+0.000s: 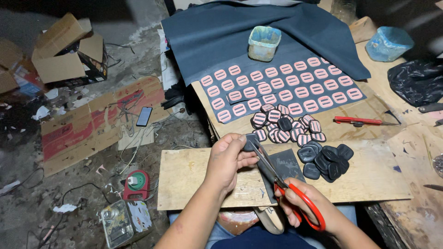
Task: The person uses red-handled scissors to trim small black rubber pieces one by one, following a pink template on a larger sheet. Trimmed pieces are placed in a growing pile on the wooden work surface.
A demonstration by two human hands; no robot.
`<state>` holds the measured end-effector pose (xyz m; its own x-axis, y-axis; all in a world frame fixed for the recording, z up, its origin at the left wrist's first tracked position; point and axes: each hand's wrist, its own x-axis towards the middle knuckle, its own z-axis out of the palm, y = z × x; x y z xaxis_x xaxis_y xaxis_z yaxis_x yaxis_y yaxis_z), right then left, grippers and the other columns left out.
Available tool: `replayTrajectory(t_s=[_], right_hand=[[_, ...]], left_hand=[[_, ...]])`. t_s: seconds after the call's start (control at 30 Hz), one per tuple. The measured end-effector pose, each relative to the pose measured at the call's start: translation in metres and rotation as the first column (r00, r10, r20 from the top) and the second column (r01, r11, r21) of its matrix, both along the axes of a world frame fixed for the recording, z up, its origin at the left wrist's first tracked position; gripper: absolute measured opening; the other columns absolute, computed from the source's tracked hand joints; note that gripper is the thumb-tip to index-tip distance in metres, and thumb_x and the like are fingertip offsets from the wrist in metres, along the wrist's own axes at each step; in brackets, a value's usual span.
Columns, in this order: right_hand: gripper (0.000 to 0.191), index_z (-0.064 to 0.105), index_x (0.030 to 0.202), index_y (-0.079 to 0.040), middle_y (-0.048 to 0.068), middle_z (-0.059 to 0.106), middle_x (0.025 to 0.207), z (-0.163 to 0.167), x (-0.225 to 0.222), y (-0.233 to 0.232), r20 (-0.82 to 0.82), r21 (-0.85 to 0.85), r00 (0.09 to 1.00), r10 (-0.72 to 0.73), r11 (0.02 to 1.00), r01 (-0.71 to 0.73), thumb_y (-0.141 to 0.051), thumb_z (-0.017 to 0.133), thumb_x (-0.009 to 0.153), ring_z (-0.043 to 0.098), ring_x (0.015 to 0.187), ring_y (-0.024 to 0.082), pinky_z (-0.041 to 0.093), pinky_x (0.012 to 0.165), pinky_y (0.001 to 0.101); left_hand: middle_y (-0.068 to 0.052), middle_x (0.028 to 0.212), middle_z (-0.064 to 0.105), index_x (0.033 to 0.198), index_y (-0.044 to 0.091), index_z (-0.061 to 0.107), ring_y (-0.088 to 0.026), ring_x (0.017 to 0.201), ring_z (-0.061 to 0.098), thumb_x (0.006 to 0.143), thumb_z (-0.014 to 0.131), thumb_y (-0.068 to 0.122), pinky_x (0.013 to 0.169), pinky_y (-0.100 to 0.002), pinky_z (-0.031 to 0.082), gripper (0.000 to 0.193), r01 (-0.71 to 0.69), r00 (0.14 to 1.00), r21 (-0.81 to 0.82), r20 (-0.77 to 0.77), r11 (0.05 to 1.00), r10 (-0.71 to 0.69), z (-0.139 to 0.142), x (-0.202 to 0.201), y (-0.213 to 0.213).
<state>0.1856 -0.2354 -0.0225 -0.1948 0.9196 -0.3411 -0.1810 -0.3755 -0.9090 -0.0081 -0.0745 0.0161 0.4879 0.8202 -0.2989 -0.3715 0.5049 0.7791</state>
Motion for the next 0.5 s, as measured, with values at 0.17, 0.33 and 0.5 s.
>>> replayTrajectory(t_s=[0.17,0.33,0.5], right_hand=[[0.042,0.061,0.106,-0.001,0.007,0.060,0.064,0.007,-0.001,-0.003,-0.109,-0.045,0.992,-0.055,0.998,0.051,-0.040,0.051,0.098,0.057,0.047,0.013,0.044,0.042,0.0244],[0.040,0.062,0.105,-0.002,0.007,0.058,0.060,0.007,0.003,0.001,-0.080,-0.107,0.995,-0.054,0.993,0.046,-0.040,0.054,0.097,0.056,0.042,0.012,0.043,0.038,0.0245],[0.035,0.063,0.104,-0.003,0.005,0.057,0.058,-0.001,0.004,0.003,-0.054,-0.125,0.996,-0.071,0.990,0.064,-0.037,0.059,0.095,0.056,0.040,0.012,0.042,0.037,0.0243]], left_hand=[[-0.008,0.087,0.073,0.095,0.004,0.065,-0.015,0.076,0.069,0.099,0.060,0.019,0.077,-0.032,0.059,0.016,-0.008,0.998,0.059,-0.065,0.998,0.012,-0.005,-0.002,0.005],[-0.009,0.087,0.075,0.095,0.000,0.068,-0.013,0.076,0.071,0.101,0.055,0.022,0.073,-0.028,0.057,0.026,0.097,0.959,0.320,-0.283,0.943,-0.003,-0.007,-0.006,0.011],[-0.009,0.085,0.075,0.095,0.000,0.067,-0.015,0.074,0.072,0.101,0.053,0.023,0.069,-0.028,0.057,0.027,0.163,0.943,0.278,-0.326,0.947,-0.067,-0.009,-0.006,0.012]])
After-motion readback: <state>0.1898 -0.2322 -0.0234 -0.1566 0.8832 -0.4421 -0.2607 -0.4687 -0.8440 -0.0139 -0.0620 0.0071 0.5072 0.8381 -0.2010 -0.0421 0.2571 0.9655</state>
